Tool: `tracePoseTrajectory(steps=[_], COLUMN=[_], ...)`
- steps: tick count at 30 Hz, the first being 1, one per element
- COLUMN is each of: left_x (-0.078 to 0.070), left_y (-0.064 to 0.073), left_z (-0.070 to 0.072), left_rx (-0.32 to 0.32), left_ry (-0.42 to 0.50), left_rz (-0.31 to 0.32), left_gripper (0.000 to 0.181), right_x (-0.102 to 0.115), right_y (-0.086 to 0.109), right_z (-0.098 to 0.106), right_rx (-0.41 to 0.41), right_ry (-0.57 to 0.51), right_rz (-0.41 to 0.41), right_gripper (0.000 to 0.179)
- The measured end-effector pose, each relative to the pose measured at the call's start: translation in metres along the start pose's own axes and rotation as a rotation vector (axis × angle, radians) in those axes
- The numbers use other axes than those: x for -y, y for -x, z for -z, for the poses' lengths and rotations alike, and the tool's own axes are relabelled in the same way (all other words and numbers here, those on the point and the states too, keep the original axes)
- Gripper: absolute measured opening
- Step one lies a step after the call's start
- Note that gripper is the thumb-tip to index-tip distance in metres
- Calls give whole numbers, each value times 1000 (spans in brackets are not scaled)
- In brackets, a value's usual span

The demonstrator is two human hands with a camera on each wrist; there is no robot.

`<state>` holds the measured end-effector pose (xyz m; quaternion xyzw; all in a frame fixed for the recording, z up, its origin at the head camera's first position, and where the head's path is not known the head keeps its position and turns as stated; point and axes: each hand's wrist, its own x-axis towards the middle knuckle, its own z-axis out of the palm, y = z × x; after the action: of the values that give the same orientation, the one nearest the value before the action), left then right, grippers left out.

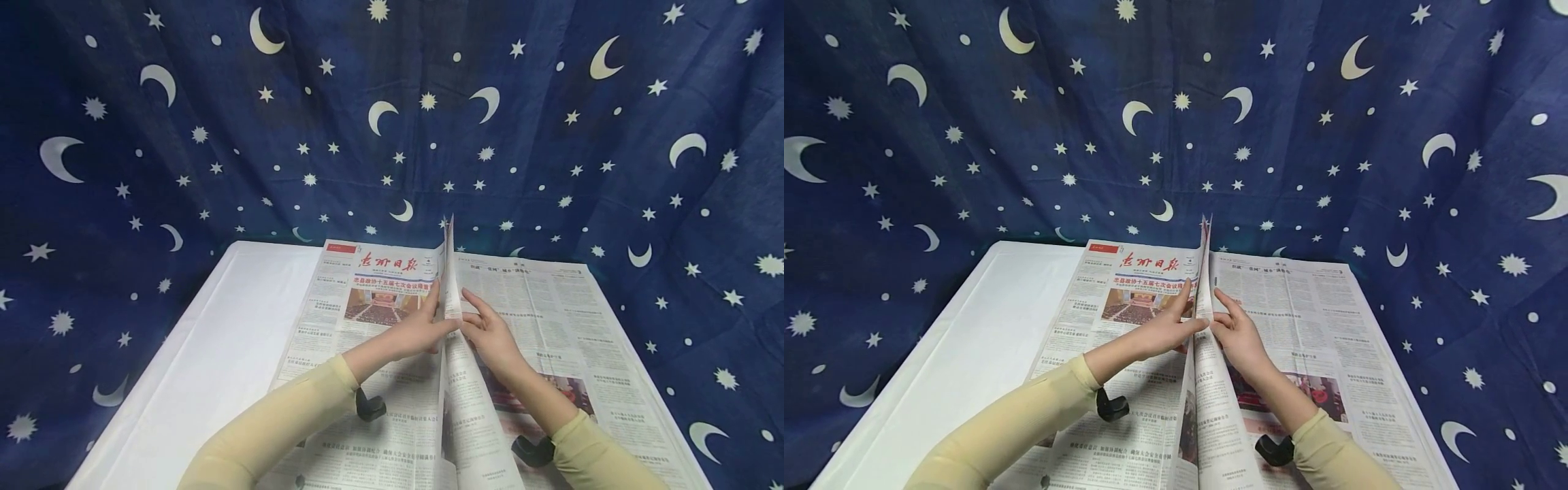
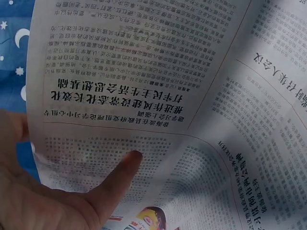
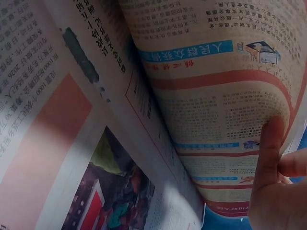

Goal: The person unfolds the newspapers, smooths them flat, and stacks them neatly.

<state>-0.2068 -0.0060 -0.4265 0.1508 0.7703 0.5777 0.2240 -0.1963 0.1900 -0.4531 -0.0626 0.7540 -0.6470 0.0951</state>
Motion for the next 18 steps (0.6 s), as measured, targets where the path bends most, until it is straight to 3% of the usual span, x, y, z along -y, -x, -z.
tracePoseTrajectory(steps=[3,10,18], left_x=[1,1,5], left_y=[-1,3,5], left_z=[-1,1,13], left_rx=[-1,-37,-44], left_ry=[-57,-321,-330], left_rz=[-37,-140,-195], left_gripper=[92,76,70], right_x=[-1,-1,0], right_y=[1,1,2], right_z=[-2,-3,9], right_rx=[4,-13,3], right_ry=[-6,34,97], right_rz=[18,23,3], right_gripper=[70,69,68])
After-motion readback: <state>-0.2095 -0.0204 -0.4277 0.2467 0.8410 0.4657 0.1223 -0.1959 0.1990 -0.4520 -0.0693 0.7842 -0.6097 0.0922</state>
